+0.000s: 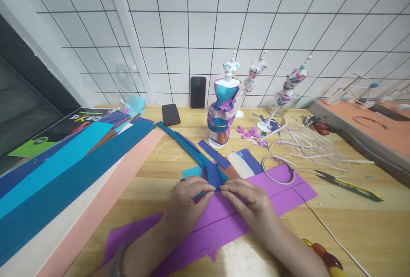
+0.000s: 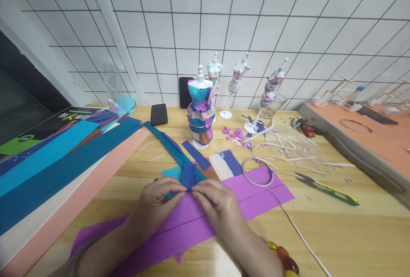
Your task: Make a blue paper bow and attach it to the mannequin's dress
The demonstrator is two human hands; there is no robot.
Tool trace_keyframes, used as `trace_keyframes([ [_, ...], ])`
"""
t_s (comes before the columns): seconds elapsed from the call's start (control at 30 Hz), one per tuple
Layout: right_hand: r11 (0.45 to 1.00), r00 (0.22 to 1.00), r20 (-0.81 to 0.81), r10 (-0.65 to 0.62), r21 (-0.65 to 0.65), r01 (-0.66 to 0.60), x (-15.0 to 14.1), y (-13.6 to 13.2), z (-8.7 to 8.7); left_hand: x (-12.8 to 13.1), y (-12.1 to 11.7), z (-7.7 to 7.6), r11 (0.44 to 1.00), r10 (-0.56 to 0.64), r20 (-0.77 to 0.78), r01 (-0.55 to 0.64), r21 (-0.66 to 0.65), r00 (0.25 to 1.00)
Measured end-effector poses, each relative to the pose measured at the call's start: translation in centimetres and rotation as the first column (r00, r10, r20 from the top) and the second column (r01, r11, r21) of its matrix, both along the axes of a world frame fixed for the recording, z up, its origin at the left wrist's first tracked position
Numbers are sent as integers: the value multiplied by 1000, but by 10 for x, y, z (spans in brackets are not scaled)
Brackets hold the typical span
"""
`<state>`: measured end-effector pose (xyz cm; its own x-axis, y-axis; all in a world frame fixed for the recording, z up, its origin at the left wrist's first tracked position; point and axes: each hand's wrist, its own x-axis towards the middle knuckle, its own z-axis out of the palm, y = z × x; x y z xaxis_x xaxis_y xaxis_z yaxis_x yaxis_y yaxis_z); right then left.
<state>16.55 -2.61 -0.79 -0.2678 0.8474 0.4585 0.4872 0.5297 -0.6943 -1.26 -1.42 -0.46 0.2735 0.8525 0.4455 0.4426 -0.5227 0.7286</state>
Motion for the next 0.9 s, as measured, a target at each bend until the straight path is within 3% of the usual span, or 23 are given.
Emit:
trace_keyframes([
  [0.33,984,995,-81,-64,-171,49,-4,-2,2,0,2,0,998,18,12,-17,-60,1000],
  [0.47,919,962,-216,-165,-388,70,-7,-2,2,0,1,-2,1000,2,41,-2,-6,999],
  [0.6,846,916,-356,-187,-533,-34,-9,-1,0,-1,1,-1,999,-25,64,23,38,998],
  [0.77,836,893,-399,-210,-547,-48,-9,-1,0,1,0,4,1000,-18,99,18,0,995],
  [0.9,854,901,-381,-207,-520,-24,-10,-3,2,2,-1,6,982,42,102,-22,-190,994],
])
